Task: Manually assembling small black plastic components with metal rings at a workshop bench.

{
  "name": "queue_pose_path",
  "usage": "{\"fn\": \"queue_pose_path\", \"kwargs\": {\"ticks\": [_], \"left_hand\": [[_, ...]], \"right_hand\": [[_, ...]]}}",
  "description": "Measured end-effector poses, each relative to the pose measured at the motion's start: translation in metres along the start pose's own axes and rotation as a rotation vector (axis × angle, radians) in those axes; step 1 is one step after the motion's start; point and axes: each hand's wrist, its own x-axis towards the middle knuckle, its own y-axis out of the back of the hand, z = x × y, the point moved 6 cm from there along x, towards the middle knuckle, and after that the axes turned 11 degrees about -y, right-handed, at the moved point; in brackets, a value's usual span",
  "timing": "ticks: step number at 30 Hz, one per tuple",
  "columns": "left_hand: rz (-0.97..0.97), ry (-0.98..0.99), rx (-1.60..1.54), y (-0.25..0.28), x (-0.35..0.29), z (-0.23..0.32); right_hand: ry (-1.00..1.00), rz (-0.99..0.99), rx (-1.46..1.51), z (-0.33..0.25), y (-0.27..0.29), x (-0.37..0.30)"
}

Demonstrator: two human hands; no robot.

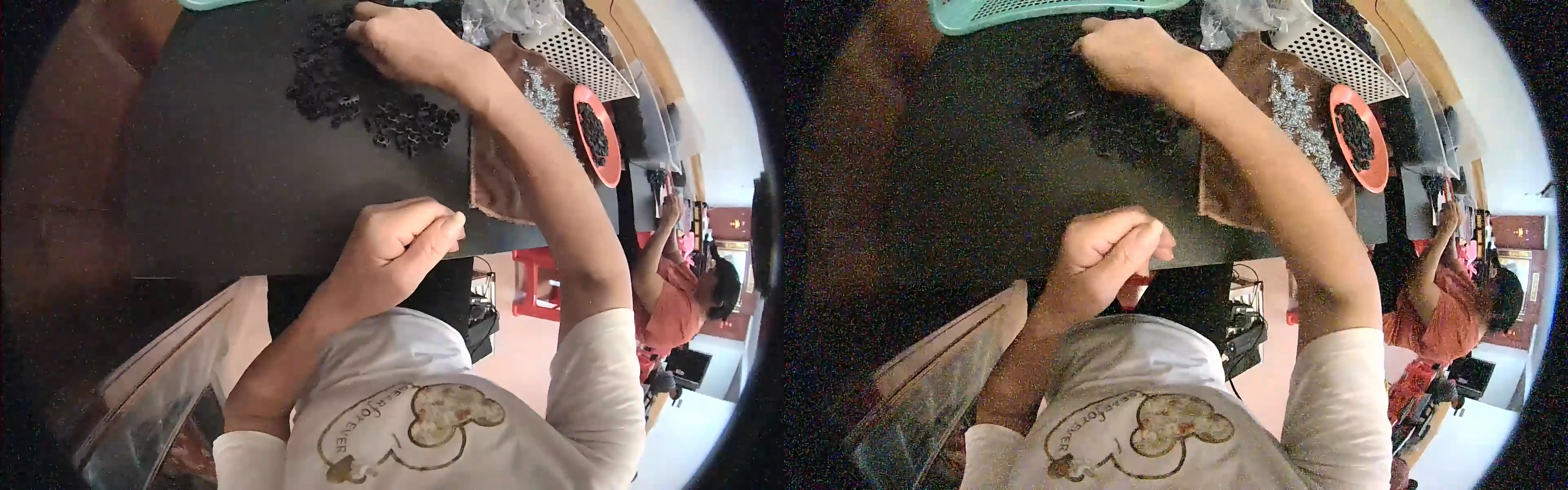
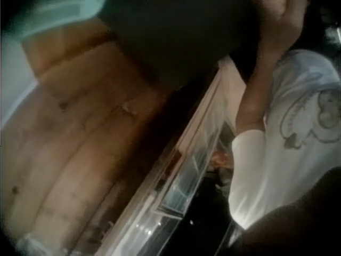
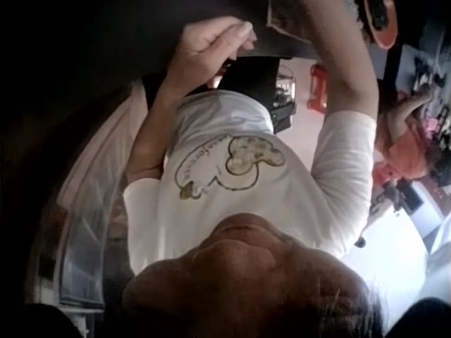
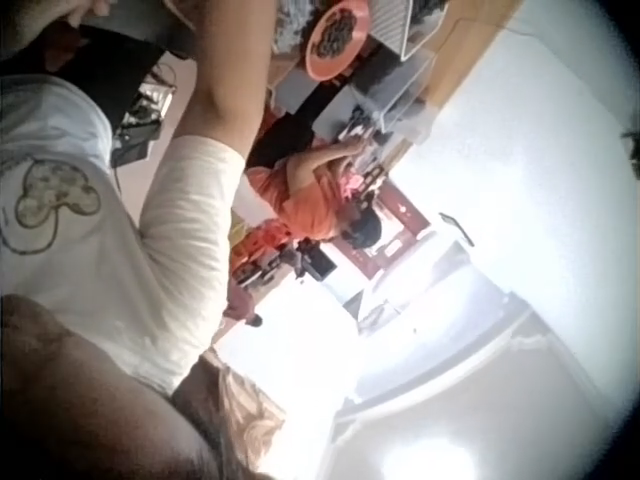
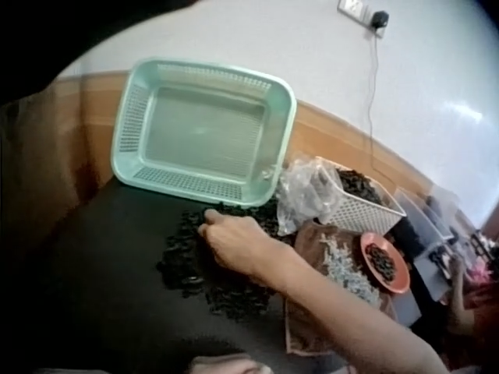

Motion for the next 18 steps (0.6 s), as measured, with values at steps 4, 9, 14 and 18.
{"fn": "queue_pose_path", "kwargs": {"ticks": [4,9,14,18], "left_hand": [[0.014,-0.097,0.019,0.0,0.0,-0.001],[0.015,0.005,-0.021,0.003,0.001,-0.002],[0.097,0.057,-0.106,0.002,0.0,-0.003],[0.198,-0.066,-0.073,0.008,0.001,-0.005]], "right_hand": [[0.003,-0.019,-0.014,0.004,0.0,-0.008],[-0.062,0.008,0.131,0.004,0.023,-0.043],[-0.131,0.109,0.681,-0.003,0.056,-0.098],[-0.242,0.124,0.815,-0.012,0.07,-0.134]]}}
